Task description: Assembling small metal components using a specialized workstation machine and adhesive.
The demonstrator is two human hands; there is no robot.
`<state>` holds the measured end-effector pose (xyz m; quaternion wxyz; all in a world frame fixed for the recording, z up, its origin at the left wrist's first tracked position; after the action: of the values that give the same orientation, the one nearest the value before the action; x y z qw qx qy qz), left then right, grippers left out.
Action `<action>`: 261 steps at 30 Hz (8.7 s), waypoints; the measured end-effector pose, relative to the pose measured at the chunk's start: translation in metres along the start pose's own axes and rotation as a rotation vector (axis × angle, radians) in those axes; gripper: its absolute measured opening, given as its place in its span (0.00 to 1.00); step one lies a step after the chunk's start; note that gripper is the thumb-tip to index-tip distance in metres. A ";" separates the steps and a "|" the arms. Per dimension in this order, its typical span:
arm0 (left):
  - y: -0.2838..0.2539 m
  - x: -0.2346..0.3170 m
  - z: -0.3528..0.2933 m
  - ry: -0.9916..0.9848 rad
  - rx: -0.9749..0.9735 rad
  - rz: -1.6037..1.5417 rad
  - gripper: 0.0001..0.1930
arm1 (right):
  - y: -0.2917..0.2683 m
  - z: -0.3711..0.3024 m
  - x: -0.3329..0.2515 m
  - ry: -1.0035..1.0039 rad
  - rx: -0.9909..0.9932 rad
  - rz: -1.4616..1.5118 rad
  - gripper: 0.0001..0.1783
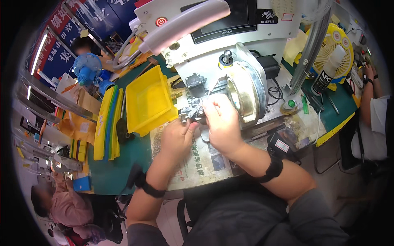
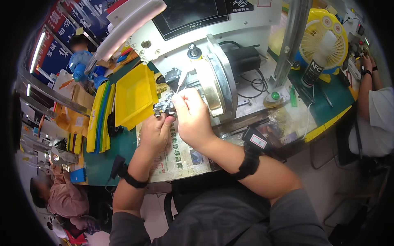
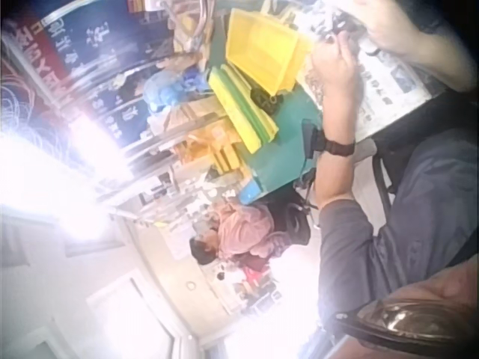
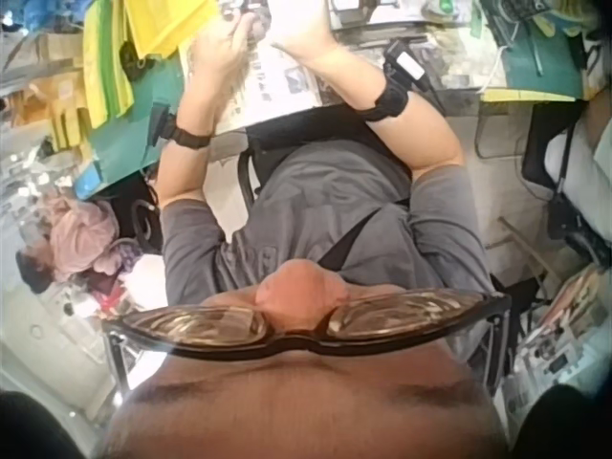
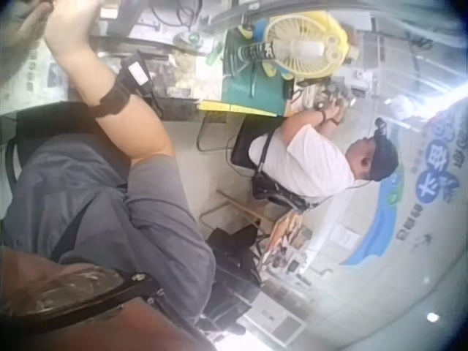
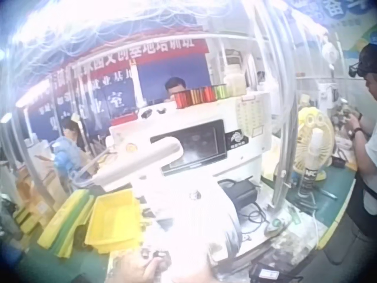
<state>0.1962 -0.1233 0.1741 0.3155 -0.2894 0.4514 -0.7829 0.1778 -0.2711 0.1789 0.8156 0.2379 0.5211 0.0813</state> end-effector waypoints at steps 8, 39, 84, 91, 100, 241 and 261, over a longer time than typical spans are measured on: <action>-0.020 0.030 -0.012 0.040 0.074 0.123 0.17 | 0.010 -0.006 0.003 0.347 -0.035 0.446 0.15; -0.071 0.097 0.009 0.413 0.213 -0.122 0.15 | -0.009 -0.041 -0.002 0.487 -0.077 0.441 0.06; -0.005 0.013 0.002 -0.043 0.064 0.108 0.14 | -0.004 0.006 -0.009 -0.051 -0.024 -0.122 0.08; -0.009 0.002 0.002 0.072 0.171 0.022 0.16 | 0.003 0.006 -0.023 -0.135 -0.054 -0.337 0.07; -0.016 0.022 -0.007 -0.023 0.041 0.072 0.16 | -0.015 -0.012 0.002 0.191 -0.036 -0.004 0.10; -0.017 -0.011 0.088 -0.107 -0.300 -0.841 0.13 | -0.010 -0.028 0.045 0.667 0.176 0.465 0.10; -0.057 0.089 -0.011 0.311 0.304 -0.067 0.09 | -0.035 -0.085 -0.009 0.673 -0.243 0.110 0.12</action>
<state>0.1186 -0.1622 0.2355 0.2557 -0.1289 0.3615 -0.8873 0.0945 -0.2792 0.1412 0.6150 0.1268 0.7335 0.2602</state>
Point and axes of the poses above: each hand's wrist, its own z-axis towards the middle knuckle, its own y-axis out of the palm, x = y × z, the point moved 8 cm from there along z, towards the middle knuckle, and after that the axes turned 11 degrees about z, right-handed, at the moved point
